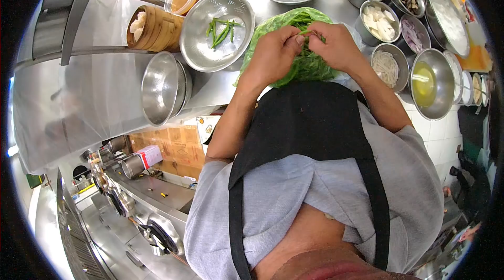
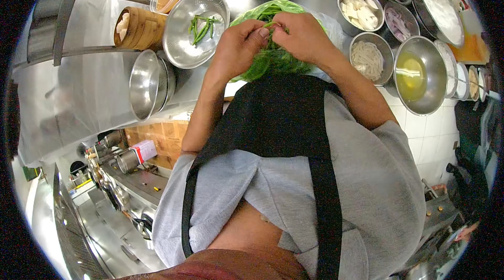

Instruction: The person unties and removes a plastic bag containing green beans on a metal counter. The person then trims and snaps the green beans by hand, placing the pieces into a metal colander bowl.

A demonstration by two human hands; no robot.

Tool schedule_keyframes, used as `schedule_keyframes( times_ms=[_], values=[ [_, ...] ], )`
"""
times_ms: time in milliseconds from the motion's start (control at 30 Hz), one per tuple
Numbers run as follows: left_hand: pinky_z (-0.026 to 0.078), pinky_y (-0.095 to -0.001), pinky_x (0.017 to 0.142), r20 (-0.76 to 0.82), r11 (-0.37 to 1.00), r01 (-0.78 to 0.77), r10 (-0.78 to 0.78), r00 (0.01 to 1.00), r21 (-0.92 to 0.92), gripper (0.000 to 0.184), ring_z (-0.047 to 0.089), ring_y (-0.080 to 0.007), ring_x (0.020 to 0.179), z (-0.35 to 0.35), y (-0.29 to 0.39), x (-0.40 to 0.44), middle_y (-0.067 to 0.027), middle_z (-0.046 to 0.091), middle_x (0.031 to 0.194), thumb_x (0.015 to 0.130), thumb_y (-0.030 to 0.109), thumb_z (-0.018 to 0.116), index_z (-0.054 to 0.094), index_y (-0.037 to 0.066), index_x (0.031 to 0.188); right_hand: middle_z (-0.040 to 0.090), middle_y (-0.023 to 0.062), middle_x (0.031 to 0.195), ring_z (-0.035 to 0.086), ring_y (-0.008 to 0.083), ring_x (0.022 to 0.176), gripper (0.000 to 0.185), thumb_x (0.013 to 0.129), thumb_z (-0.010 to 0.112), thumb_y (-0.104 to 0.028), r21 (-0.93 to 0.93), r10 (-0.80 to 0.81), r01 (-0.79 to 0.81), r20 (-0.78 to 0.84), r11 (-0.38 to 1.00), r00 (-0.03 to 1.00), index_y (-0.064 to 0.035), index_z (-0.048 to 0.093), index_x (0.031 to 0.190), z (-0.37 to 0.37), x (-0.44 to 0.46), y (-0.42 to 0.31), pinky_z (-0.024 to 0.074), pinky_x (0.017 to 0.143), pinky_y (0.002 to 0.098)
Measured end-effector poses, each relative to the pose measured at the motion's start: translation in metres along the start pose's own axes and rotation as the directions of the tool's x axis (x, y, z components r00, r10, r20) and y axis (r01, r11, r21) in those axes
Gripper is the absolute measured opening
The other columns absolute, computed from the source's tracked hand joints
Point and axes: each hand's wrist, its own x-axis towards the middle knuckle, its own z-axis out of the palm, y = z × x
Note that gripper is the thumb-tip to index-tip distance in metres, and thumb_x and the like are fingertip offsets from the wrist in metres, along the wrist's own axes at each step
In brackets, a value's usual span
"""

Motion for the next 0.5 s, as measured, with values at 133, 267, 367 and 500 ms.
schedule_keyframes(
  times_ms=[133, 267, 367, 500],
  values=[
    [0.045, -0.0273, 0.059, -0.012, 0.999, 0.033, -0.032, 0.999, 0.029, 0.023, 0.053, -0.0104, 0.063, -0.008, 0.002, 0.002, -0.0049, 0.062, 0.07, 0.093, 0.021, 0.058, 0.064, -0.001, 0.097, 0.06, 0.0032, 0.066, 0.055, 0.0135, 0.062, 0.02, 0.084, 0.057, -0.02, 0.497, 0.219, -0.185, -0.009, 0.848, 0.976, -0.0039, 0.065, 0.092, -0.002, 0.006, 0.023, 0.0441, 0.058, 0.0309],
    [0.045, -0.0318, 0.059, 0.084, 0.979, 0.035, -0.053, 0.995, 0.2, 0.022, 0.054, -0.0158, 0.061, -0.014, 0.011, 0.001, -0.0109, 0.061, 0.069, 0.09, 0.02, 0.059, 0.063, -0.001, 0.095, 0.059, 0.0029, 0.067, 0.054, 0.0118, 0.063, 0.019, 0.084, 0.058, -0.02, 0.438, 0.045, -0.042, 0.004, 0.898, 0.999, -0.0032, 0.064, 0.091, -0.004, 0.001, 0.018, 0.0435, 0.058, 0.0298],
    [0.045, -0.034, 0.06, 0.101, 0.955, -0.035, 0.005, 0.995, 0.296, 0.021, 0.054, -0.0216, 0.061, -0.012, 0.012, 0.004, -0.0155, 0.06, 0.07, 0.089, 0.019, 0.059, 0.063, -0.001, 0.094, 0.059, 0.0068, 0.067, 0.055, 0.0141, 0.063, 0.019, 0.084, 0.057, -0.02, 0.273, -0.045, 0.028, 0.056, 0.962, 0.997, -0.0029, 0.063, 0.091, -0.006, 0.002, 0.008, 0.0433, 0.058, 0.0304],
    [0.045, -0.0334, 0.061, 0.097, 0.96, -0.078, 0.054, 0.994, 0.267, 0.021, 0.055, -0.0241, 0.061, -0.009, 0.003, 0.005, -0.0166, 0.06, 0.071, 0.089, 0.018, 0.059, 0.064, 0.0, 0.098, 0.057, 0.0114, 0.068, 0.057, 0.0174, 0.064, 0.018, 0.085, 0.054, -0.018, 0.044, -0.144, 0.14, 0.104, 0.989, 0.984, -0.0029, 0.062, 0.09, -0.005, 0.002, 0.005, 0.0441, 0.059, 0.0327]
  ],
)
